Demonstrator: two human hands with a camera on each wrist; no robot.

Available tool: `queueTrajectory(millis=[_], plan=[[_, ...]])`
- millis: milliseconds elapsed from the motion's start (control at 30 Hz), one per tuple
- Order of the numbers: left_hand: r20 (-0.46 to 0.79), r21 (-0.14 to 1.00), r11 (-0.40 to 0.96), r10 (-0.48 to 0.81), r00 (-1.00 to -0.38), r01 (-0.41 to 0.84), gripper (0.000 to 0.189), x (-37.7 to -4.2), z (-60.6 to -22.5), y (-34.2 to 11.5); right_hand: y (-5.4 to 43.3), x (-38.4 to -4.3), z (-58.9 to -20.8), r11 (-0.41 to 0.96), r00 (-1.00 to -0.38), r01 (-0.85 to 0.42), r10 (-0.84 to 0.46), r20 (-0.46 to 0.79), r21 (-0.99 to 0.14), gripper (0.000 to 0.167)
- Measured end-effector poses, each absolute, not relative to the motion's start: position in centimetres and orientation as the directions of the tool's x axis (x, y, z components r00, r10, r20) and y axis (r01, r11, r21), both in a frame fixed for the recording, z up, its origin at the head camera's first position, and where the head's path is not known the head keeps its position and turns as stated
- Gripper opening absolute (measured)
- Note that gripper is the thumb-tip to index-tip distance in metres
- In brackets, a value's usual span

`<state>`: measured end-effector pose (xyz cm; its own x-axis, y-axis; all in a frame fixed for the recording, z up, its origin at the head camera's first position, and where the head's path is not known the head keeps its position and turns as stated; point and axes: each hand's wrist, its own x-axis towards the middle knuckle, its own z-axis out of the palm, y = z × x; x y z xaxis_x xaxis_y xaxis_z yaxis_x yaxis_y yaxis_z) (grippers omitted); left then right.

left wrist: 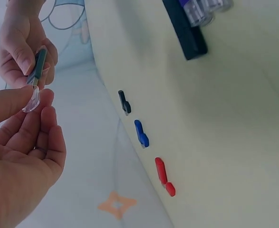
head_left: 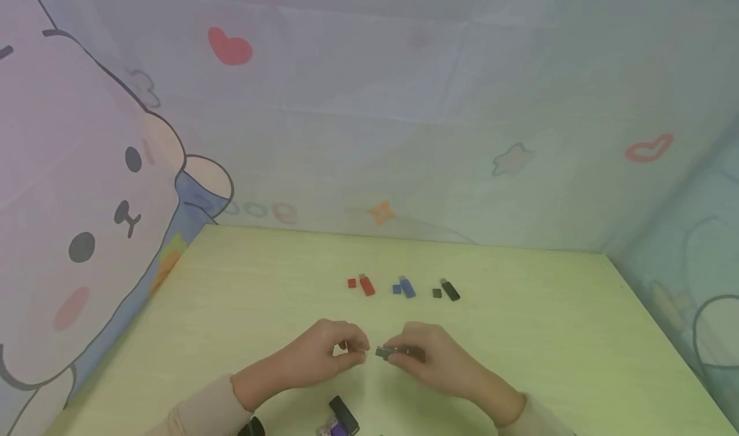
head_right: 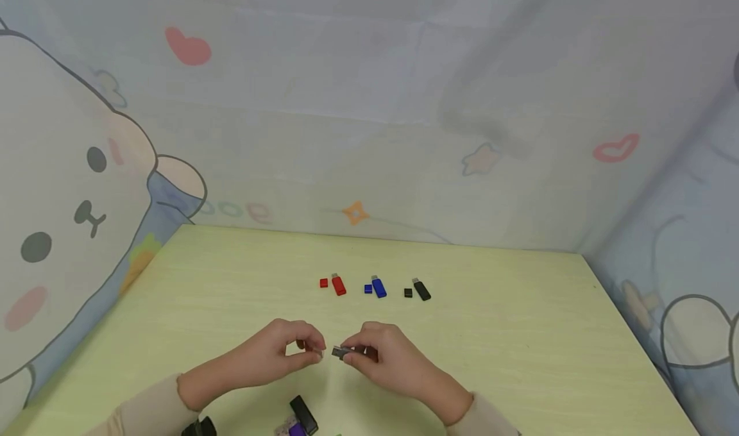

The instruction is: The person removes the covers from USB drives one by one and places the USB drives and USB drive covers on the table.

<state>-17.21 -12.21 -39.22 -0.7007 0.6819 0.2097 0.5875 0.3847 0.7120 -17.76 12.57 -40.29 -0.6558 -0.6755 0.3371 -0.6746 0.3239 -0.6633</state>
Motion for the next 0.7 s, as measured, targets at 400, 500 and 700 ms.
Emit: queueTrajectory(millis=[400,500,700], plan=[[0.252,0.670,0.443,0.620,-0.743,0.596,0.008,-18.9,-37.2,-12.2,12.5,-20.0,-37.7,0.418,-0.714,-0.639,-0.635,0.295,-0.646,0.012],[0.275,0.673,0.434,0.605,-0.747,0.599,0.009,-19.3,-36.9,-12.2,12.4,-20.5,-37.5,0.433,-0.727,-0.625,-0.627,0.281,-0.650,0.013],[0.272,0.684,0.447,0.576,-0.770,0.576,0.008,-20.1,-36.9,-12.3,12.0,-21.4,-37.6,0.450,-0.754,-0.592,-0.603,0.262,-0.668,0.016]])
